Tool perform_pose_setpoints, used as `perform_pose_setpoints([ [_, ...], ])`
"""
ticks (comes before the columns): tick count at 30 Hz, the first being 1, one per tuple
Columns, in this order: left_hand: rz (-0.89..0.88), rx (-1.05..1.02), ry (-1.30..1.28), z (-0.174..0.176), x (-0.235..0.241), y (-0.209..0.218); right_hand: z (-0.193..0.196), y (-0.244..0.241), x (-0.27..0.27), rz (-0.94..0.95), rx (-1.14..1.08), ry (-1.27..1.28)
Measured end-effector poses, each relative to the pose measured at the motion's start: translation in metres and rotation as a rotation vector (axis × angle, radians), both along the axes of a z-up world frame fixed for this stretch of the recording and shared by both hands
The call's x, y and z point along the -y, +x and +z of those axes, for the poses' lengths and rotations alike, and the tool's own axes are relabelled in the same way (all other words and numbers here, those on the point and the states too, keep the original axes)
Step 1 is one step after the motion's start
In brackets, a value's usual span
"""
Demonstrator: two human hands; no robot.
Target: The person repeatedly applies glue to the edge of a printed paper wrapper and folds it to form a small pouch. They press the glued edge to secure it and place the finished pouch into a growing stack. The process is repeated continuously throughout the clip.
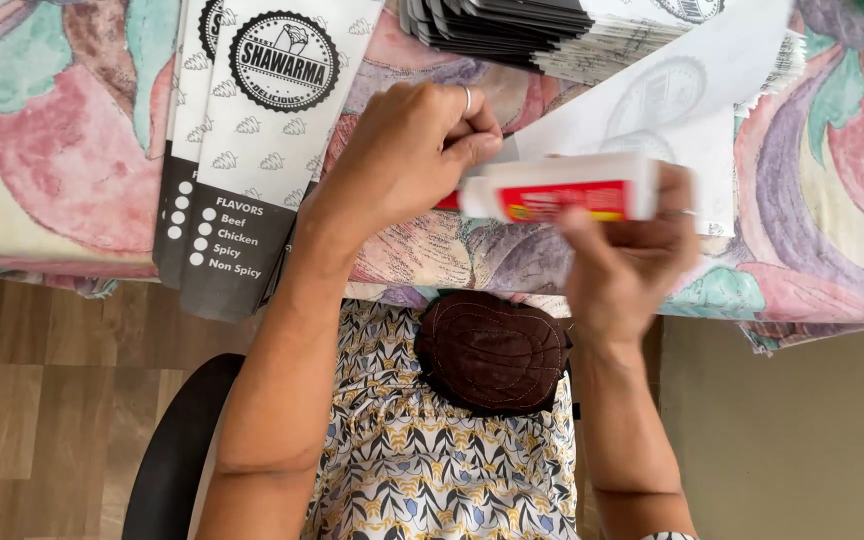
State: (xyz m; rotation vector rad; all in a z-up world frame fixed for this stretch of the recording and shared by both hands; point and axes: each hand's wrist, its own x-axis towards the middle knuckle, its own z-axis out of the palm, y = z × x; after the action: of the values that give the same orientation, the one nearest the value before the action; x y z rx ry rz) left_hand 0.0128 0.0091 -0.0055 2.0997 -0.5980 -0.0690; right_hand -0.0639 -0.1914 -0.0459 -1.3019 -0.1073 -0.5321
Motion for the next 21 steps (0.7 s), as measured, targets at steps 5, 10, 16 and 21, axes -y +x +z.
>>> perform_pose_setpoints([
  [5,0.001,0.211,0.230,-0.019,0.012,-0.037,0.013,-0.010,0.103,-0.222,-0.001,-0.053],
  [10,0.036,0.535,0.242,-0.046,0.017,-0.047,0.020,-0.009,0.191,-0.373,-0.293,-0.148],
  [16,0.044,0.572,0.238,-0.039,0.016,-0.051,0.021,-0.005,0.203,-0.610,-0.114,-1.346],
  [21,0.041,0.587,0.230,-0.043,0.017,-0.053,0.029,-0.010,0.144,0.029,0.446,-1.355],
])
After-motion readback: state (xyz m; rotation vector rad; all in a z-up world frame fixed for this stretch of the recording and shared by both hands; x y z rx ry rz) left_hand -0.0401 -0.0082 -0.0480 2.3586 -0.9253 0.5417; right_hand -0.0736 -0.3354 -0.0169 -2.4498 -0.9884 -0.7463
